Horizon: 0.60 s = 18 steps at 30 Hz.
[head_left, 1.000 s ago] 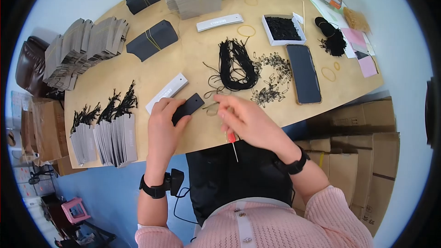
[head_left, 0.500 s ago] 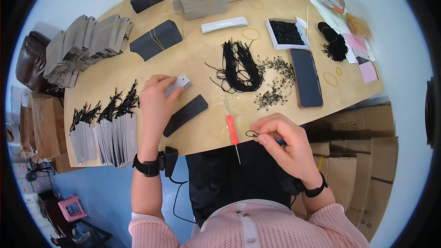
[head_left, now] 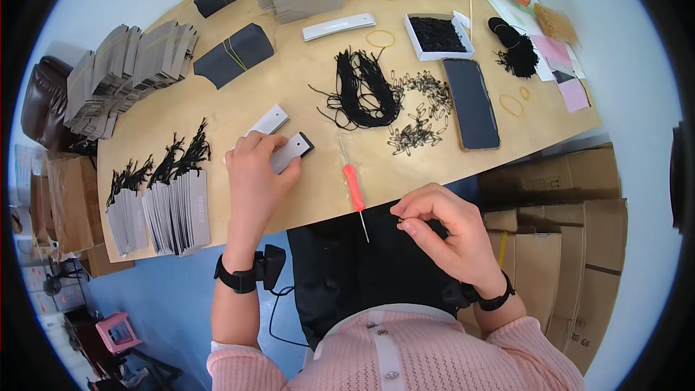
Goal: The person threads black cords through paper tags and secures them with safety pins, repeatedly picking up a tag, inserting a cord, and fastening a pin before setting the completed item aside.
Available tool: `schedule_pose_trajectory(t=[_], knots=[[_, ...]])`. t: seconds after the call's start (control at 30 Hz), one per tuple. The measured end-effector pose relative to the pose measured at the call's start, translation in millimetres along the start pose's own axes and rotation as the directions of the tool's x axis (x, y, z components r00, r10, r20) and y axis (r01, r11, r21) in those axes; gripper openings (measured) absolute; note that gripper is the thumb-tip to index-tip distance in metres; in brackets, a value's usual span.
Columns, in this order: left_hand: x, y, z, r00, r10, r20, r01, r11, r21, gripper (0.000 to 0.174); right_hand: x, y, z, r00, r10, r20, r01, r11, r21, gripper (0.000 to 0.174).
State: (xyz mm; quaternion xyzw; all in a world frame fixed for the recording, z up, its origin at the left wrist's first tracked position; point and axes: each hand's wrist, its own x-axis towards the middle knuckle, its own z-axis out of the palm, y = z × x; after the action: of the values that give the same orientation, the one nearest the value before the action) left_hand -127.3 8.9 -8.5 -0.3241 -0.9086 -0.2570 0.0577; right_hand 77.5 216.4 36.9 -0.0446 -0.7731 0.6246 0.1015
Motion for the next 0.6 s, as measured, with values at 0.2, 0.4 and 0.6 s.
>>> schedule_pose_trajectory(t=[0.2,0.4,0.6], knots=[[2,-1,-4,0.996,0.047,-0.078,-0.049,0.998,-0.024,0.025,-12,4,-3,1.000,0.008,-0.023,-0.008,1.000,-0.016,0.008],[1,-1,-3,0.999,0.029,-0.029,-0.030,0.999,-0.039,0.025,-17,3,-2,1.000,0.010,-0.027,-0.010,1.000,-0.019,0.008],[5,-3,-11,1.000,-0.019,-0.024,0.013,0.976,-0.218,0.027,-19,1,-3,1.000,0.024,0.001,-0.024,1.000,-0.015,0.005]])
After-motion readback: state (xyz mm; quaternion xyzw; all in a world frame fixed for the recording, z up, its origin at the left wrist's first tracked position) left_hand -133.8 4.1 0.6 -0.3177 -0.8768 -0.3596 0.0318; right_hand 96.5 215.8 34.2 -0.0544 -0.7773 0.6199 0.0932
